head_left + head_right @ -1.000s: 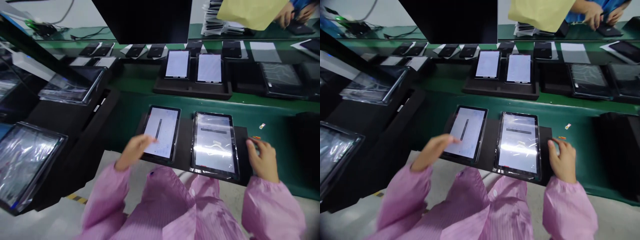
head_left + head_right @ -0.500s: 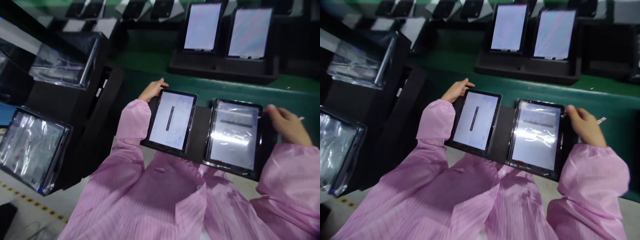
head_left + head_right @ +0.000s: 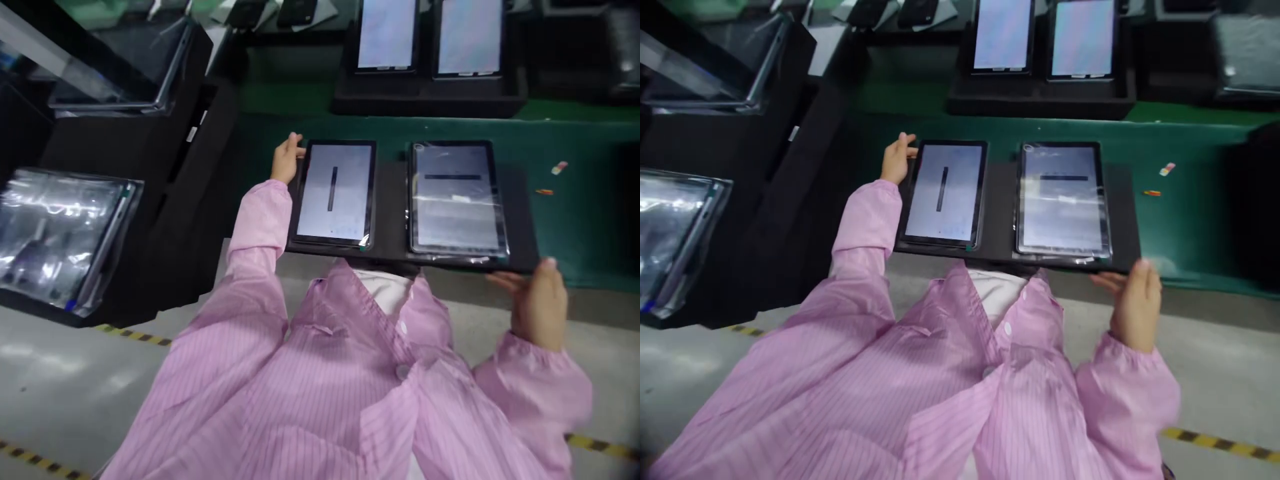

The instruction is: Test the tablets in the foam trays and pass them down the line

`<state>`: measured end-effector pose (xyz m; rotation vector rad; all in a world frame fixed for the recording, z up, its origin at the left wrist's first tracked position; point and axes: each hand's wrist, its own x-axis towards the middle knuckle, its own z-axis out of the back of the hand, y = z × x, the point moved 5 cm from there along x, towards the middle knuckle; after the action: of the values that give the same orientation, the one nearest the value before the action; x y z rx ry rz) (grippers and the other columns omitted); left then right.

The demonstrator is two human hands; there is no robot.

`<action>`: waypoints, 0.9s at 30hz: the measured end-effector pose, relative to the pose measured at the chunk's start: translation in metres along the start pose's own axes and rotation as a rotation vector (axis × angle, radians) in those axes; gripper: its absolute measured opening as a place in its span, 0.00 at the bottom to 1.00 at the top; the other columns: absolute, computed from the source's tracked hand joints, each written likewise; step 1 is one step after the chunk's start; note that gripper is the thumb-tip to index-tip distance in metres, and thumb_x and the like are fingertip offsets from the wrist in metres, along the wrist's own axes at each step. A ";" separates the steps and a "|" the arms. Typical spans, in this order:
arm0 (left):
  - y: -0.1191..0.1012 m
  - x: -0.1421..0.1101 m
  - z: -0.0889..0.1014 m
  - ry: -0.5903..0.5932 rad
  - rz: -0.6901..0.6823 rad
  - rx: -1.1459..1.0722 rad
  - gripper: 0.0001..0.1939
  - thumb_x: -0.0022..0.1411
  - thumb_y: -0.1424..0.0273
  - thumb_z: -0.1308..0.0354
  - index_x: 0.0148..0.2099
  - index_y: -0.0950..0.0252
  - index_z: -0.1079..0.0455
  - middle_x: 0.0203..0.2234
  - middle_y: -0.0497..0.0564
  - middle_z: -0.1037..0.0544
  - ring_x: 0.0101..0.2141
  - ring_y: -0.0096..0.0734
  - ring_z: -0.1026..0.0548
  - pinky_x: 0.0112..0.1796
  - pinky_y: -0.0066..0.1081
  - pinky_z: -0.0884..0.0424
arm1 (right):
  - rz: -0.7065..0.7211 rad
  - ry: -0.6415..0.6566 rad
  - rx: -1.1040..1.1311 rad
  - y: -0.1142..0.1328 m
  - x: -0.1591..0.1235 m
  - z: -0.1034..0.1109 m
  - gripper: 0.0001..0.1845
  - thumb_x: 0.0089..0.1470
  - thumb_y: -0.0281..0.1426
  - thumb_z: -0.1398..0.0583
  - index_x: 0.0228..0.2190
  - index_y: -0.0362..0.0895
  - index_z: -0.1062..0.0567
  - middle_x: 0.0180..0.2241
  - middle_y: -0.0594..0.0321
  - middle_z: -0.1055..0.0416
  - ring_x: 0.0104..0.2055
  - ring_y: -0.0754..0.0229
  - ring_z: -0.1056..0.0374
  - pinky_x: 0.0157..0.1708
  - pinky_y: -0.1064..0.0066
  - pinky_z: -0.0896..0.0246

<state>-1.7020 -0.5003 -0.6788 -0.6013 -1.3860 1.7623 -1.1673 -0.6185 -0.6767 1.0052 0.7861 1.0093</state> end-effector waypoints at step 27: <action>-0.029 -0.407 -0.104 0.426 0.497 -1.052 0.24 0.54 0.52 0.42 0.46 0.65 0.28 0.43 0.57 0.20 0.50 0.45 0.25 0.53 0.43 0.31 | 0.392 0.752 -0.092 0.143 0.067 -0.139 0.36 0.67 0.51 0.61 0.62 0.41 0.37 0.56 0.52 0.28 0.59 0.60 0.33 0.62 0.62 0.43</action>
<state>-1.3815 -0.7705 -0.7244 -1.8806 -1.8744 0.9809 -1.3106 -0.4866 -0.5971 0.6988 1.1591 1.7961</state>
